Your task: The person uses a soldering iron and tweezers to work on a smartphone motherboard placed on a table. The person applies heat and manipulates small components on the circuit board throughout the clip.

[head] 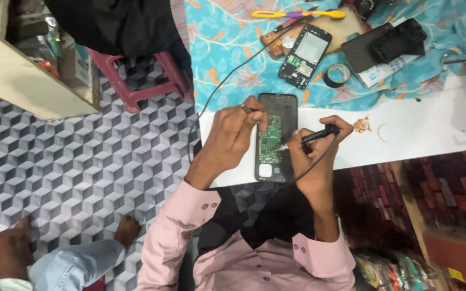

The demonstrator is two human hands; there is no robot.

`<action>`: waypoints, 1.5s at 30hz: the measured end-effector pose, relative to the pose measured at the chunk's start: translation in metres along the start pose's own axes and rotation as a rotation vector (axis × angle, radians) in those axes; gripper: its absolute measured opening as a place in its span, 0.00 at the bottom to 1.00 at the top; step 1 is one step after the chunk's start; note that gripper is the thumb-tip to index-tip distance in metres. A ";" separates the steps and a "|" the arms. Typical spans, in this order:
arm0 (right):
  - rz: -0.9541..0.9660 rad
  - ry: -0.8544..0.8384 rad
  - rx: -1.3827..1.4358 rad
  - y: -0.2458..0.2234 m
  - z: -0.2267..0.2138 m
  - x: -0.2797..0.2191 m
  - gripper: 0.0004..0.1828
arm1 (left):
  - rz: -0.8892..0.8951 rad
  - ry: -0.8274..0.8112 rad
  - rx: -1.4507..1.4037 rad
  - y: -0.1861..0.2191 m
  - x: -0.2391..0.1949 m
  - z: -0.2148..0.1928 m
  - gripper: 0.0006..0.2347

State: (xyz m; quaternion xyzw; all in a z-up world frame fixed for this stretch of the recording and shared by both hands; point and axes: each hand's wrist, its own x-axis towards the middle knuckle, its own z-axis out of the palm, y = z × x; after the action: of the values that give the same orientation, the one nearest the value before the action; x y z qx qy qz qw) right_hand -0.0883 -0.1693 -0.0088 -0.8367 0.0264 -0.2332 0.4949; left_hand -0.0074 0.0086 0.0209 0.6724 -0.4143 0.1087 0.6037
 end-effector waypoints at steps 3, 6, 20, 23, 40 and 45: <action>0.022 0.006 0.113 0.005 -0.002 -0.001 0.17 | 0.003 0.014 -0.017 -0.003 0.001 0.002 0.12; 0.041 0.018 0.239 0.003 0.001 -0.002 0.24 | -0.018 0.012 -0.032 -0.002 0.002 0.002 0.12; -0.070 0.065 -0.171 -0.010 -0.005 0.008 0.12 | -0.009 0.010 -0.044 -0.005 0.002 0.001 0.11; 0.026 0.053 -0.032 -0.004 -0.004 0.005 0.09 | 0.009 0.020 -0.076 -0.007 -0.001 0.003 0.11; -0.308 0.129 -0.174 0.015 0.012 -0.003 0.14 | -0.043 0.049 0.031 0.001 0.000 0.003 0.14; -0.279 0.103 -0.087 -0.002 0.011 0.000 0.14 | -0.042 0.049 0.039 0.003 0.002 0.002 0.13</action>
State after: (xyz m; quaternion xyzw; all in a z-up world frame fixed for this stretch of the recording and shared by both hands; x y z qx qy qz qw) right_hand -0.0838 -0.1599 -0.0116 -0.8398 -0.0546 -0.3412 0.4188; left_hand -0.0086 0.0062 0.0240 0.6896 -0.3829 0.1207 0.6027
